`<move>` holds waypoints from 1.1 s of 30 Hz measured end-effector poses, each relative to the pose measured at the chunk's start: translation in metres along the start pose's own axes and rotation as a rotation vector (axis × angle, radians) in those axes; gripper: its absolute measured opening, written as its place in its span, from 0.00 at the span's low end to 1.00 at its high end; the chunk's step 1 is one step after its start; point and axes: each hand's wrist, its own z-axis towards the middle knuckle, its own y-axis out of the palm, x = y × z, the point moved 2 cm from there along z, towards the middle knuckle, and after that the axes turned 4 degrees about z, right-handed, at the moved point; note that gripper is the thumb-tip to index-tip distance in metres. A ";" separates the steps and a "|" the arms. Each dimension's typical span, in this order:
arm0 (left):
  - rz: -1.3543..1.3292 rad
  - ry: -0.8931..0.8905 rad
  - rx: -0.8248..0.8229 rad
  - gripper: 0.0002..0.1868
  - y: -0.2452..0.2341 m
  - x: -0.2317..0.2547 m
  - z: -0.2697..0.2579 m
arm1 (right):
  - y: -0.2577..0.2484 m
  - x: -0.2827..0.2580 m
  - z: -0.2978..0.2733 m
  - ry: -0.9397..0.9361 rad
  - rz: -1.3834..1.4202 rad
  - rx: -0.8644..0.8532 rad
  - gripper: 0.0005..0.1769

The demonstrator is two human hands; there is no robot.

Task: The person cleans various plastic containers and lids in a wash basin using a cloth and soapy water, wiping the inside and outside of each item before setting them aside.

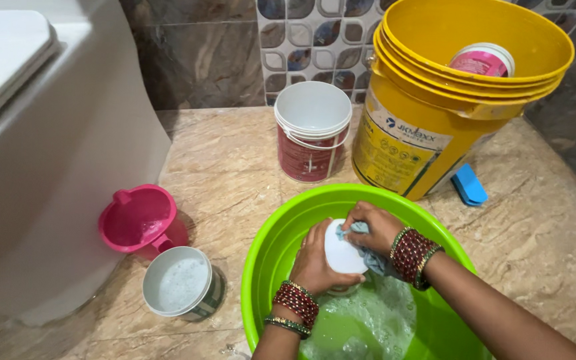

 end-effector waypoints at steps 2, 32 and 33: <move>0.056 -0.053 -0.039 0.72 -0.002 0.003 0.004 | 0.000 0.003 0.000 -0.020 0.031 0.019 0.12; 0.240 0.199 0.128 0.61 0.004 0.014 0.006 | 0.024 0.001 0.003 -0.022 0.018 0.020 0.14; 0.271 0.256 0.152 0.60 0.004 0.013 0.006 | 0.027 0.001 0.002 -0.023 0.021 -0.022 0.15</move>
